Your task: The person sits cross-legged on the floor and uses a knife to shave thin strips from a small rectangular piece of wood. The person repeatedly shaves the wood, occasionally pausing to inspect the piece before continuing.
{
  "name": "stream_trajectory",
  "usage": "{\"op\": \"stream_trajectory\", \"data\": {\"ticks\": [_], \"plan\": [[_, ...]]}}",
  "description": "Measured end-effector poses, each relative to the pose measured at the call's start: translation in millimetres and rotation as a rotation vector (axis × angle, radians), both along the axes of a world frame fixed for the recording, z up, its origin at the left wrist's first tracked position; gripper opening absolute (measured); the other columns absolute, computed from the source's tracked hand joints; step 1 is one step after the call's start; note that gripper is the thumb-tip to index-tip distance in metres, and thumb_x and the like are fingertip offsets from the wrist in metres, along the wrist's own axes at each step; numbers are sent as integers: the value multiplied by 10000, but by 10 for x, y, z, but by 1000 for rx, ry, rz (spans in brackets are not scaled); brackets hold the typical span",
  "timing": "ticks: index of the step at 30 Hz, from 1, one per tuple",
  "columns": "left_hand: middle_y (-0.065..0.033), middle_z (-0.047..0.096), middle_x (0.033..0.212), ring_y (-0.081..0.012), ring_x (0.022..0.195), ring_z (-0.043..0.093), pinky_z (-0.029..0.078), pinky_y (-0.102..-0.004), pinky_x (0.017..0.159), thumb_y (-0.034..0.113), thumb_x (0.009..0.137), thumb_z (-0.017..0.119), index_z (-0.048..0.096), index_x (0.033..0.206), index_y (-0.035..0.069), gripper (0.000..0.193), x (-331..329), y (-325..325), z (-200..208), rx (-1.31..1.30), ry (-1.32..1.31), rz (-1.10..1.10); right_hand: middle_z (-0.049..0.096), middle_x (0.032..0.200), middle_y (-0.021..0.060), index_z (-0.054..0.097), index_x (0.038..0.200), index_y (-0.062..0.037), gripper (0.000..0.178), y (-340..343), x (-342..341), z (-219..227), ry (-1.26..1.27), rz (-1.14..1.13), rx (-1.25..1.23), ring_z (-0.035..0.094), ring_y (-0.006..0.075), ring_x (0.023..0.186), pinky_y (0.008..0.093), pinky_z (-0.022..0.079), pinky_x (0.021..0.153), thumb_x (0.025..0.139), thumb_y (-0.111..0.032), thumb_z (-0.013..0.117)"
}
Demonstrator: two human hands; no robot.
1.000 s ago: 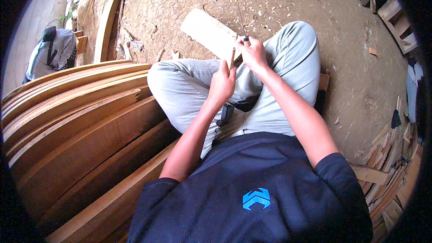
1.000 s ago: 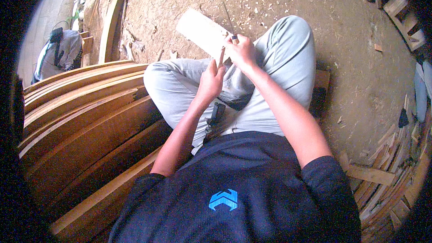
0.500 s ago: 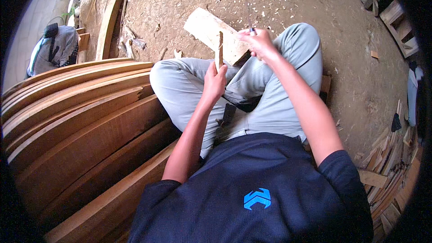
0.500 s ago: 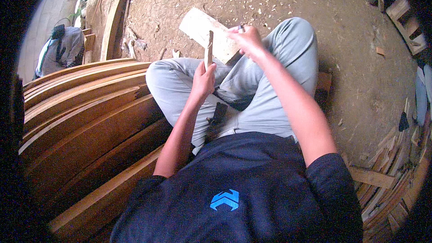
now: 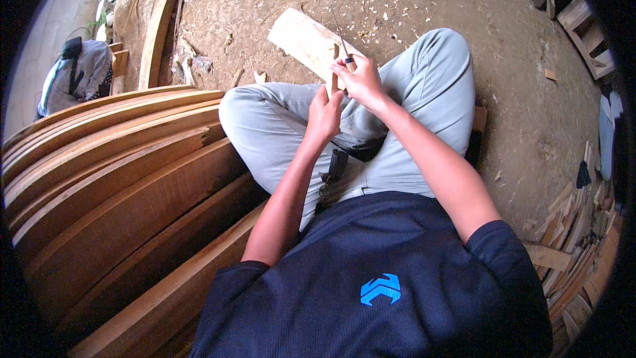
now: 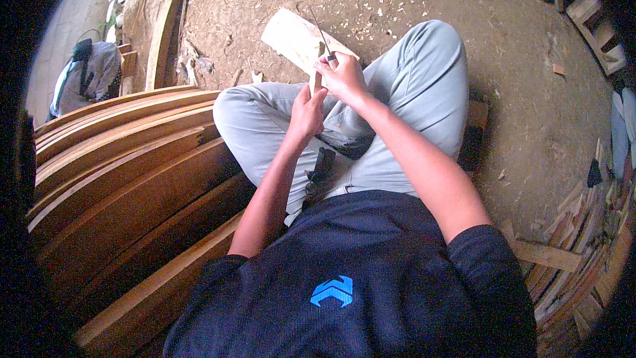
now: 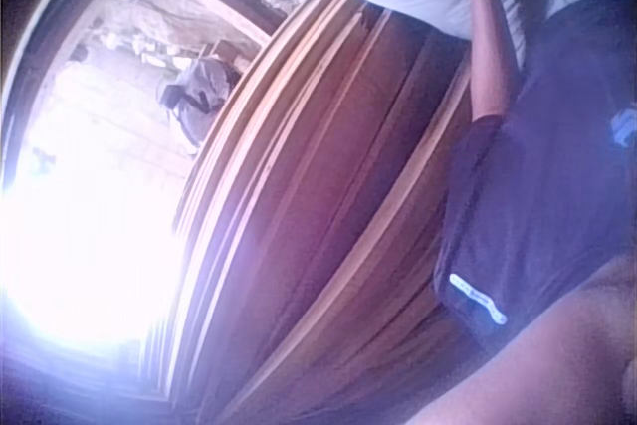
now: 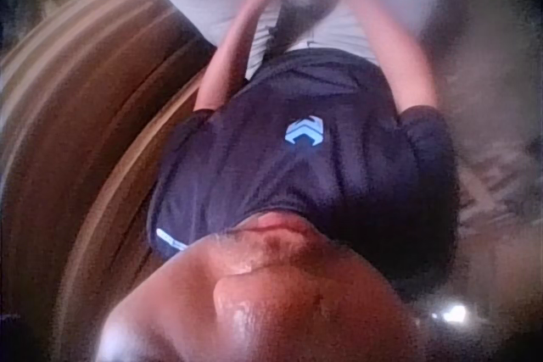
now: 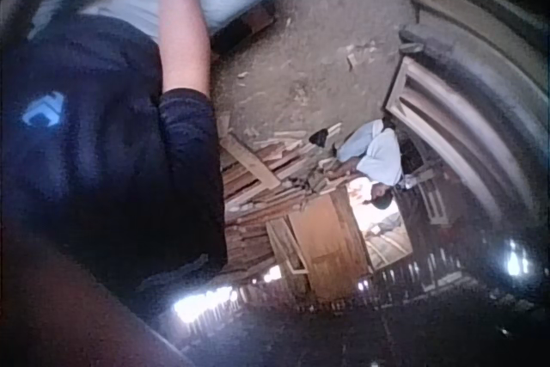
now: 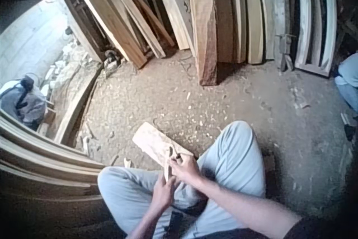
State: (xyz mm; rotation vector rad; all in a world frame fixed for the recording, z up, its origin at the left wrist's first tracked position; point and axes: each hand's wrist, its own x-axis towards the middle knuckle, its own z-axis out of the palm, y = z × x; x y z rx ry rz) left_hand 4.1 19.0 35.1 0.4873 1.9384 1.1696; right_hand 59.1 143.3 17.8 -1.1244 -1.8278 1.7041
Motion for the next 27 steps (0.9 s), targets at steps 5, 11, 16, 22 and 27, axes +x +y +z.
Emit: {"op": "stream_trajectory", "data": {"ticks": [5, 11, 16, 22, 27], "plan": [[73, 292, 524, -58, 395, 267, 205, -248, 350, 236, 930, 492, 543, 998, 89, 170, -63, 89, 382, -30, -642, 48, 644, 701, 50, 644, 900, -20, 242, 128, 60, -119, 101, 126, -78, 586, 111, 565, 291, 467, 495, 838, -247, 700], [81, 285, 522, -57, 400, 258, 183, -245, 363, 261, 937, 491, 548, 1007, 104, 180, -185, 5, 284, 19, -706, 49, 583, 700, 0, 633, 961, -35, 216, 181, 28, 230, 144, 135, -300, 468, 43, 456, 219, 378, 369, 870, -228, 670], [57, 307, 512, -67, 388, 256, 198, -253, 354, 262, 925, 525, 569, 984, 98, 180, -190, -48, 420, 121, -633, 21, 665, 852, 24, 651, 1072, -47, 294, 709, 63, 130, 123, -201, -202, 565, 89, 538, 249, 449, 413, 784, -100, 665], [54, 313, 500, -67, 377, 264, 220, -249, 342, 264, 935, 511, 574, 998, 90, 196, -217, -129, 417, 159, -607, 25, 680, 985, 66, 590, 1212, -22, 450, 885, 222, 227, -21, -209, -152, 535, 79, 532, 227, 433, 417, 784, -134, 670], [74, 282, 518, -54, 375, 241, 193, -238, 353, 243, 937, 499, 577, 1066, 91, 214, -215, -178, 458, 160, -609, -69, 654, 865, 9, 580, 1210, -2, 483, 697, 314, 481, 21, 2, -310, 388, 12, 443, 191, 344, 376, 827, -264, 713]]}}
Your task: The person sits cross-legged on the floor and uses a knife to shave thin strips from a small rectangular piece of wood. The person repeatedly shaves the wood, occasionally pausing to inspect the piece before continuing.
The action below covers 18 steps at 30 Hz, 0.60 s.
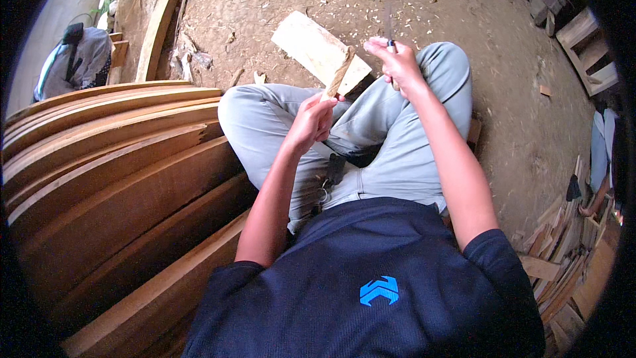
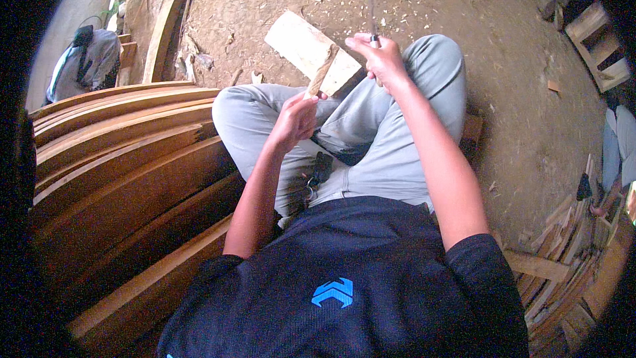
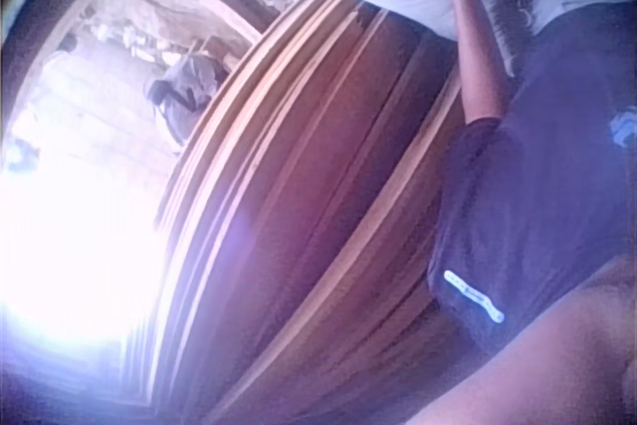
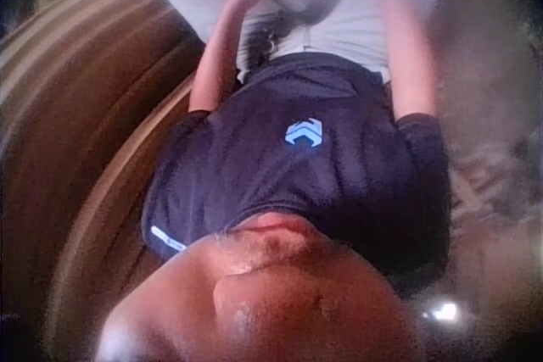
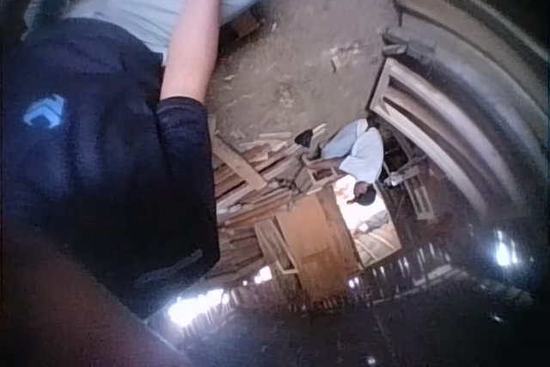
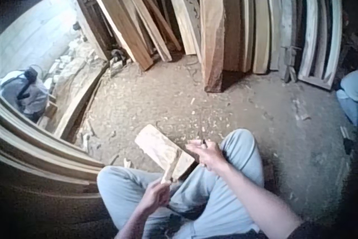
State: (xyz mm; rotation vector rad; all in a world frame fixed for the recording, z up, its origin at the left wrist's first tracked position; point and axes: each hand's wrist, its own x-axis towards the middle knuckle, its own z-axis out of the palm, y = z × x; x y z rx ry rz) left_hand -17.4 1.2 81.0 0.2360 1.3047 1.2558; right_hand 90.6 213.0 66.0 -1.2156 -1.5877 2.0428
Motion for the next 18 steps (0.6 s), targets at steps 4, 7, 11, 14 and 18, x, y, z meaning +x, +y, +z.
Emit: {"op": "stream_trajectory", "data": {"ticks": [4, 7, 11, 14, 18], "plan": [[78, 299, 514, -45, 374, 248, 184, -239, 357, 240, 932, 503, 591, 1105, 80, 251, -57, -32, 17, 0, 4, -88, 639, 816, 14, 577, 1201, 15, 498, -95, -1, 106, 53, 151, 10, 376, -1, 440, 185, 331, 377, 822, -269, 729], [83, 327, 525, -37, 387, 275, 190, -233, 364, 259, 922, 528, 600, 1151, 71, 305, -102, -60, 110, -62, 56, -147, 637, 780, 10, 602, 1148, -3, 430, -90, 42, 99, 37, 266, 51, 378, -1, 433, 186, 329, 374, 815, -241, 734], [73, 367, 552, -27, 403, 294, 224, -210, 369, 295, 910, 576, 613, 1139, 94, 307, -181, -101, 171, -95, 70, -184, 612, 692, -21, 633, 1066, -17, 380, -83, 79, 19, 35, 257, 38, 408, 15, 406, 195, 337, 351, 777, -225, 766], [62, 409, 602, -23, 428, 316, 235, -207, 381, 335, 910, 590, 593, 1174, 106, 350, -239, -157, 183, -52, 74, -246, 591, 687, -24, 637, 1077, -37, 351, -105, 113, 23, 41, 269, 17, 409, 17, 418, 198, 340, 358, 795, -213, 751], [57, 445, 632, -43, 441, 388, 330, -204, 383, 417, 928, 511, 566, 1196, 88, 427, -253, -179, 244, -67, 63, -363, 577, 723, -25, 626, 1103, -47, 331, -115, 143, 62, 67, 269, -82, 396, 12, 450, 194, 341, 377, 824, -194, 724]]}}
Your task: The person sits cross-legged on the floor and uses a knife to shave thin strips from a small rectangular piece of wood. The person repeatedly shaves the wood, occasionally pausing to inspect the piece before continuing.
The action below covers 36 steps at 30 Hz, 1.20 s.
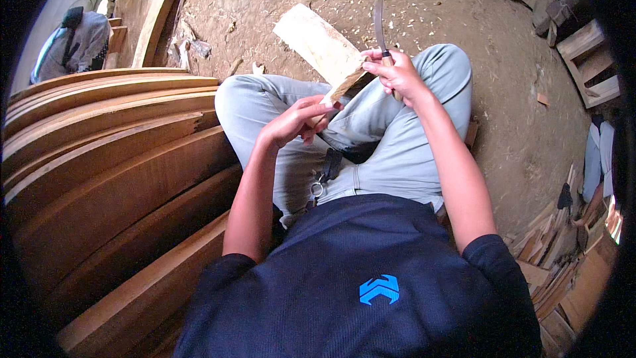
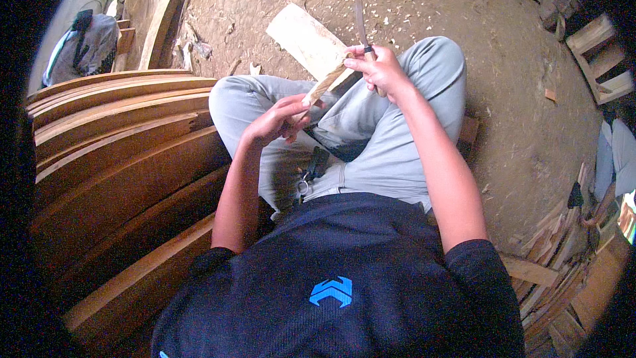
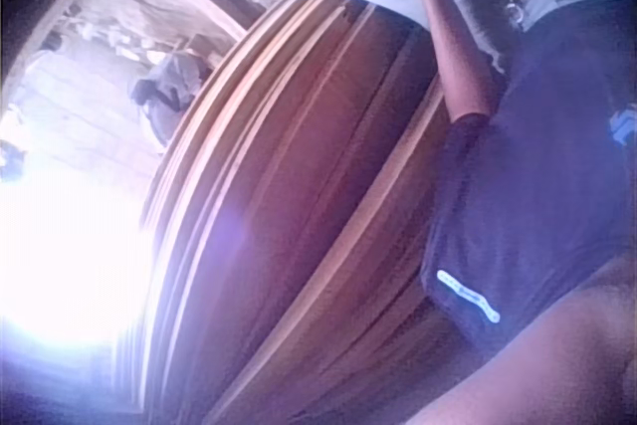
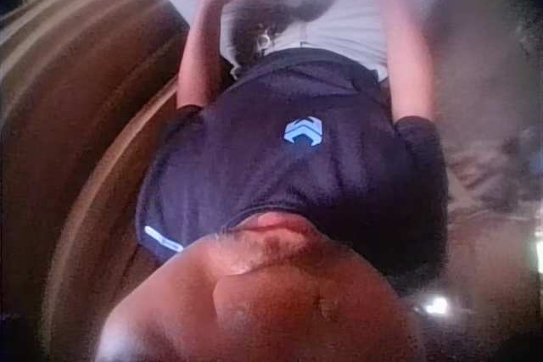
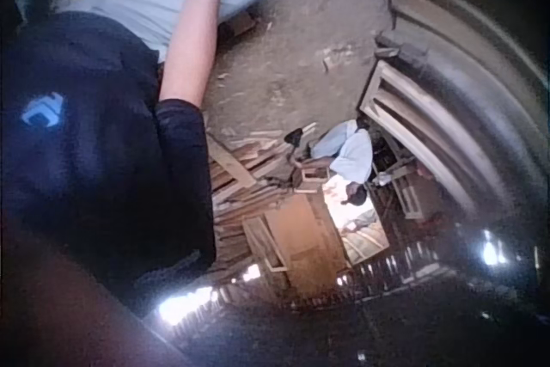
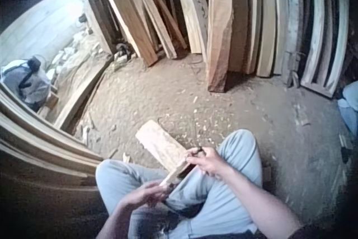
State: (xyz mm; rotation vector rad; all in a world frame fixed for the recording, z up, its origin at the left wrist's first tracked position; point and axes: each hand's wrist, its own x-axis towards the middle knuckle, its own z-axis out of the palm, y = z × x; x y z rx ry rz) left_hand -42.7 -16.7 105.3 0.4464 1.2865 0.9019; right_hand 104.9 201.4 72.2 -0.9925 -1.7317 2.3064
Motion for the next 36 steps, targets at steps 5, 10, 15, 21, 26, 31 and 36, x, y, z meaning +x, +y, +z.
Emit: {"op": "stream_trajectory", "data": {"ticks": [5, 10, 15, 21, 26, 31, 36], "plan": [[-20, 485, 668, -122, 468, 494, 476, -275, 424, 397, 982, 410, 525, 1085, 5, 421, 73, 28, -242, 58, -136, 39, 547, 724, -42, 601, 1147, -48, 353, 9, -39, -86, 57, 68, -83, 379, 7, 465, 188, 341, 389, 844, -194, 709], [-37, 504, 705, -127, 454, 514, 489, -272, 437, 387, 1003, 360, 464, 1258, 16, 462, 148, 47, -135, 101, -216, 40, 520, 709, -53, 569, 1160, -4, 381, -20, -94, -154, -3, 21, -54, 377, -2, 455, 178, 329, 384, 848, -178, 703], [-68, 542, 831, -124, 468, 528, 499, -270, 444, 337, 982, 385, 375, 1357, 41, 478, 130, -12, -154, 148, -169, 38, 562, 723, -27, 584, 1134, 13, 412, -45, -105, -192, -20, -46, -70, 401, 15, 456, 188, 343, 378, 815, -195, 738], [-117, 597, 1038, -147, 578, 601, 527, -300, 526, 309, 972, 425, 371, 1354, 42, 469, 124, -17, -112, 109, -269, 57, 573, 754, -31, 594, 1120, -18, 368, -37, -96, -260, -41, -45, -61, 398, 9, 460, 185, 341, 383, 826, -194, 727], [-124, 631, 1071, -170, 702, 655, 539, -296, 617, 283, 965, 503, 486, 1255, 22, 390, 36, -54, -379, 92, -115, 519, 584, 788, -30, 585, 1121, -48, 342, 59, -45, -320, -24, -94, -213, 391, 8, 462, 181, 342, 393, 840, -194, 714], [-69, 670, 834, -115, 642, 631, 525, -242, 567, 252, 893, 654, 642, 1018, 26, 259, -23, -49, -455, 16, 161, 737, 618, 868, -8, 586, 1125, -59, 331, 95, -26, -301, -11, -145, -266, 379, 7, 468, 176, 341, 404, 852, -208, 698], [-36, 659, 792, -73, 606, 560, 490, -213, 560, 251, 815, 746, 651, 902, 51, 238, 59, 15, -413, -63, 306, 697, 640, 901, 20, 585, 1127, -48, 368, 107, -6, -275, -6, -163, -297, 381, 13, 471, 173, 338, 403, 810, -179, 718]]}}
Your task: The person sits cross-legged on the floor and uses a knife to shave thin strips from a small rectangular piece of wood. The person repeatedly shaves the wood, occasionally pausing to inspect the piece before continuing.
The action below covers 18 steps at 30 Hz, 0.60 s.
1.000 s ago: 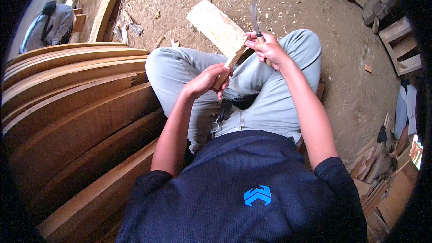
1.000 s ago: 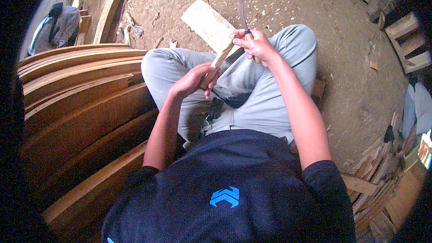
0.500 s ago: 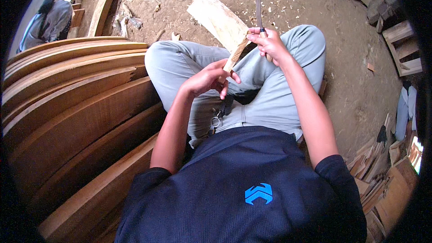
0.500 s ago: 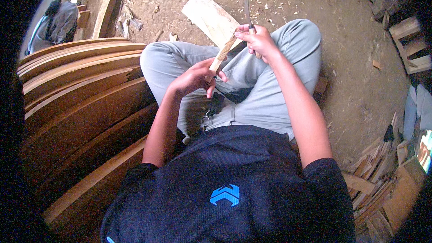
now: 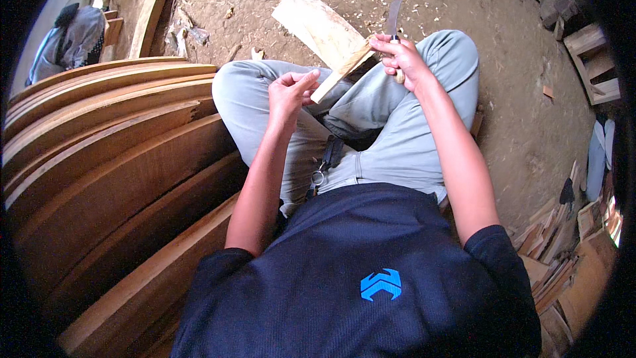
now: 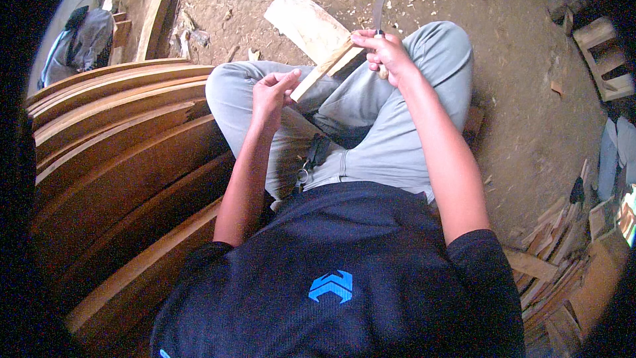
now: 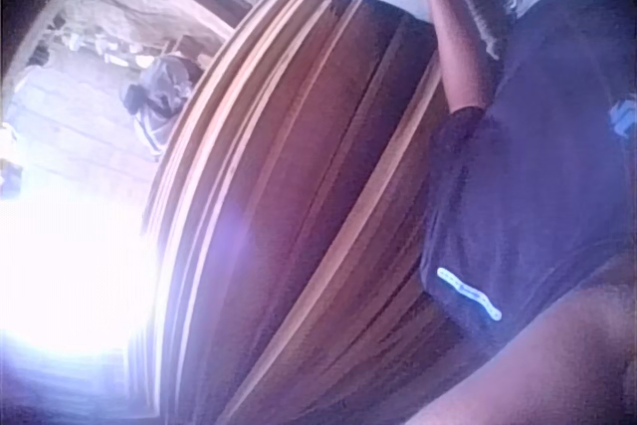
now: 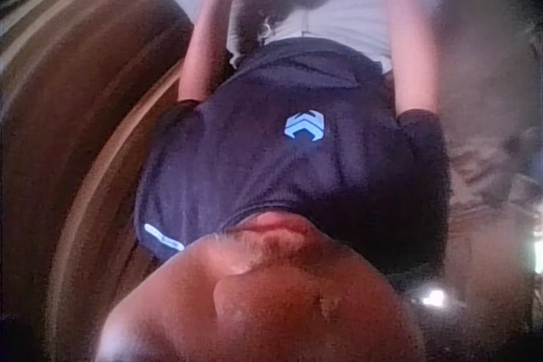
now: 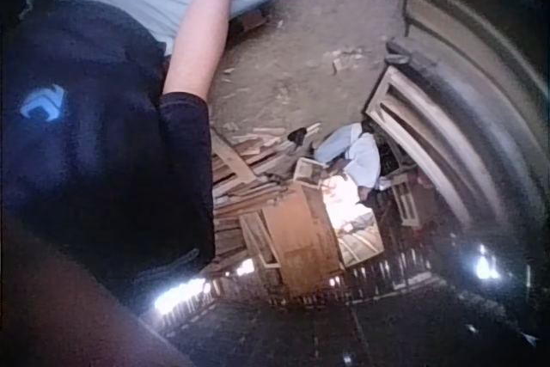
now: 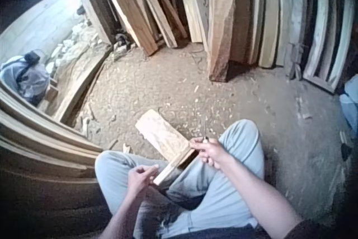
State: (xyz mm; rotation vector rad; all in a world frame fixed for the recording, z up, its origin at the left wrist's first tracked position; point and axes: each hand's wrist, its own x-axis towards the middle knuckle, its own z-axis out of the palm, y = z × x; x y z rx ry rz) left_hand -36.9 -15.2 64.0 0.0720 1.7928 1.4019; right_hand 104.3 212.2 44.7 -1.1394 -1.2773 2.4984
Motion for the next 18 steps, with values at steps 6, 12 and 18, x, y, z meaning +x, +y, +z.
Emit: {"op": "stream_trajectory", "data": {"ticks": [6, 12, 18], "plan": [[-52, 685, 852, -87, 610, 599, 504, -232, 547, 236, 909, 636, 637, 966, 40, 204, 3, -30, -71, 135, -130, 28, 643, 932, 58, 560, 1105, -24, 312, -25, -6, 52, -2, -21, 3, 352, 0, 464, 170, 314, 394, 838, -133, 679], [-14, 640, 842, -100, 644, 576, 506, -267, 608, 265, 928, 603, 637, 1066, 26, 278, 43, -32, 91, 102, -162, -158, 639, 924, 51, 572, 1095, -28, 302, -17, -1, 34, 5, -21, -4, 355, -2, 463, 170, 317, 398, 835, -133, 683], [14, 625, 733, -55, 605, 514, 429, -220, 569, 251, 859, 702, 677, 867, 43, 209, 87, -47, -55, 22, 34, -87, 635, 887, 32, 571, 1115, -23, 360, -10, 6, 26, 20, 8, -10, 391, 15, 475, 173, 332, 402, 810, -157, 708]]}}
